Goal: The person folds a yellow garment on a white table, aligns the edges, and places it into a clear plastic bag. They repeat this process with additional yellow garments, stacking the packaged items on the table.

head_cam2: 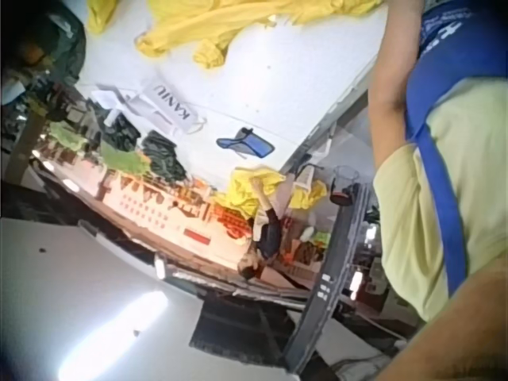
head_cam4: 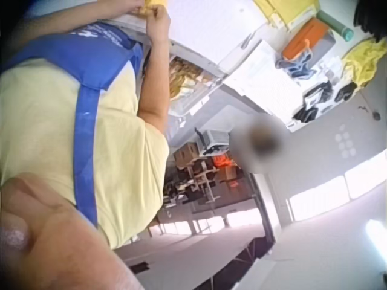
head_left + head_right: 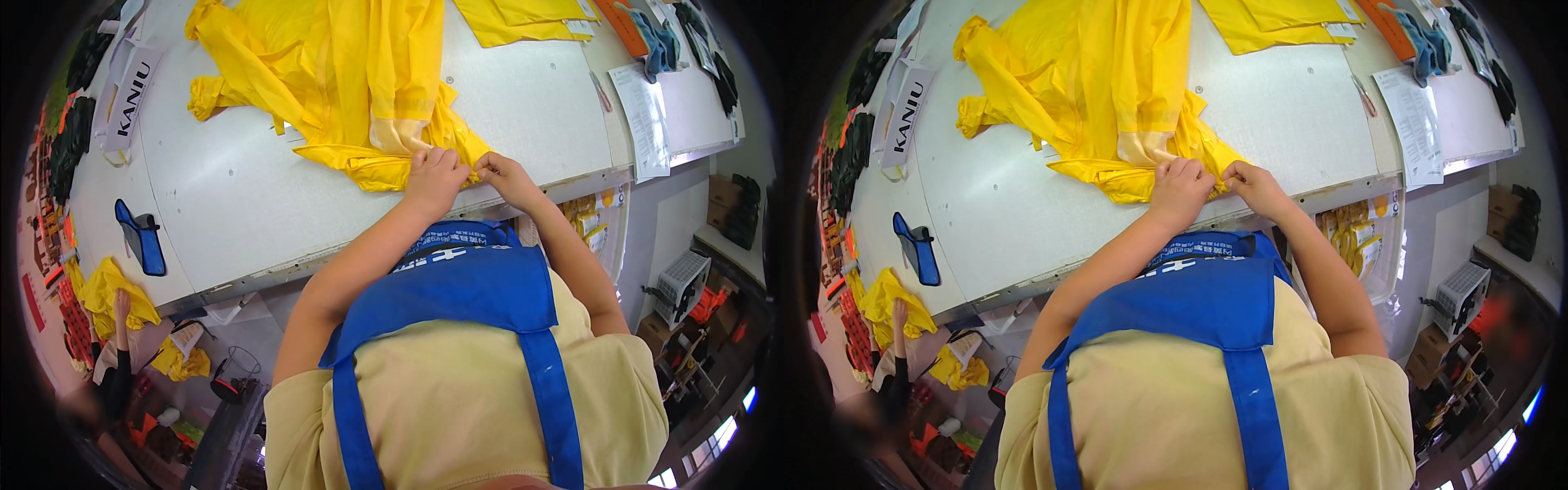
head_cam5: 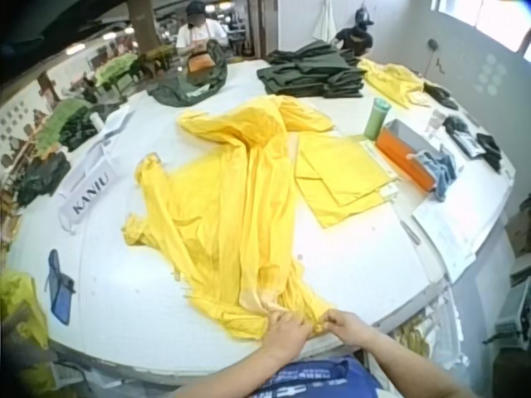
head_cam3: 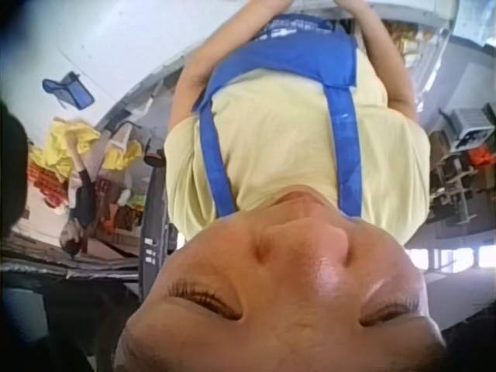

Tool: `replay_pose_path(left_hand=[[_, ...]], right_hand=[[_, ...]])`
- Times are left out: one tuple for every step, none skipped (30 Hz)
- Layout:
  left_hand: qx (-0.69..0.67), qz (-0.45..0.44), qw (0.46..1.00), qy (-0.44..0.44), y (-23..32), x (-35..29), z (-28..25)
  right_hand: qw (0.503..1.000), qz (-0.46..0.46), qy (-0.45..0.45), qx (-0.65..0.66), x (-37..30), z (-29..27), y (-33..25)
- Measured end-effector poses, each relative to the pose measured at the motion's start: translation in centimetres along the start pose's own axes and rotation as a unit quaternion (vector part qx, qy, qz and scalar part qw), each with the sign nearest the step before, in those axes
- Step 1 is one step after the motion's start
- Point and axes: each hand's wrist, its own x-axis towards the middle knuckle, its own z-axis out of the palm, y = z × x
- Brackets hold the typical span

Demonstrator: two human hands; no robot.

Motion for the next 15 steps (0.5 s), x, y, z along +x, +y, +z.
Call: replay_pose_path(left_hand=[[0.004,-0.008,1.0,-0.023,0.2,0.0,0.1],[0.01,-0.018,0.999,-0.047,0.4,0.1,0.2],[0.016,-0.028,0.997,-0.07,0.6,0.2,0.1],[-0.012,-0.054,0.996,-0.071,0.7,0.2,-0.2],[-0.041,-0.079,0.994,-0.071,1.2,0.4,-0.8],[-0.07,-0.103,0.99,-0.072,1.5,0.5,-1.1],[-0.075,-0.101,0.99,-0.066,1.3,0.5,-0.9],[-0.08,-0.098,0.99,-0.06,1.0,0.5,-0.7],[-0.085,-0.095,0.99,-0.053,0.8,0.4,-0.7],[-0.096,-0.097,0.989,-0.052,0.8,0.4,-0.6],[-0.106,-0.098,0.988,-0.05,0.7,0.4,-0.8],[-0.117,-0.1,0.987,-0.048,0.7,0.5,-1.0],[-0.129,-0.118,0.982,-0.077,0.6,0.7,-1.2],[-0.142,-0.137,0.975,-0.105,0.6,1.1,-1.7],[-0.155,-0.155,0.967,-0.134,0.7,1.4,-2.1]], right_hand=[[0.998,-0.005,0.011,0.059,0.0,0.2,0.2],[0.993,-0.012,0.02,0.119,0.1,0.6,0.2],[0.983,-0.018,0.029,0.178,0.2,0.9,0.1],[0.983,-0.017,0.032,0.181,0.1,1.0,-0.1],[0.982,-0.015,0.036,0.183,-0.2,1.0,-0.6],[0.982,-0.013,0.041,0.186,-0.5,1.0,-0.9],[0.983,-0.023,0.038,0.179,-0.6,1.0,-1.0],[0.984,-0.034,0.036,0.173,-0.6,1.1,-1.1],[0.985,-0.044,0.034,0.166,-0.8,1.1,-1.2],[0.989,-0.052,0.04,0.129,-1.0,1.0,-1.5],[0.993,-0.062,0.047,0.092,-1.3,0.8,-1.9],[0.994,-0.072,0.053,0.056,-1.4,0.6,-2.2],[0.994,-0.077,0.067,0.048,-1.4,0.6,-2.1],[0.993,-0.081,0.082,0.039,-1.5,0.5,-1.9],[0.991,-0.084,0.097,0.031,-1.6,0.4,-1.7]])
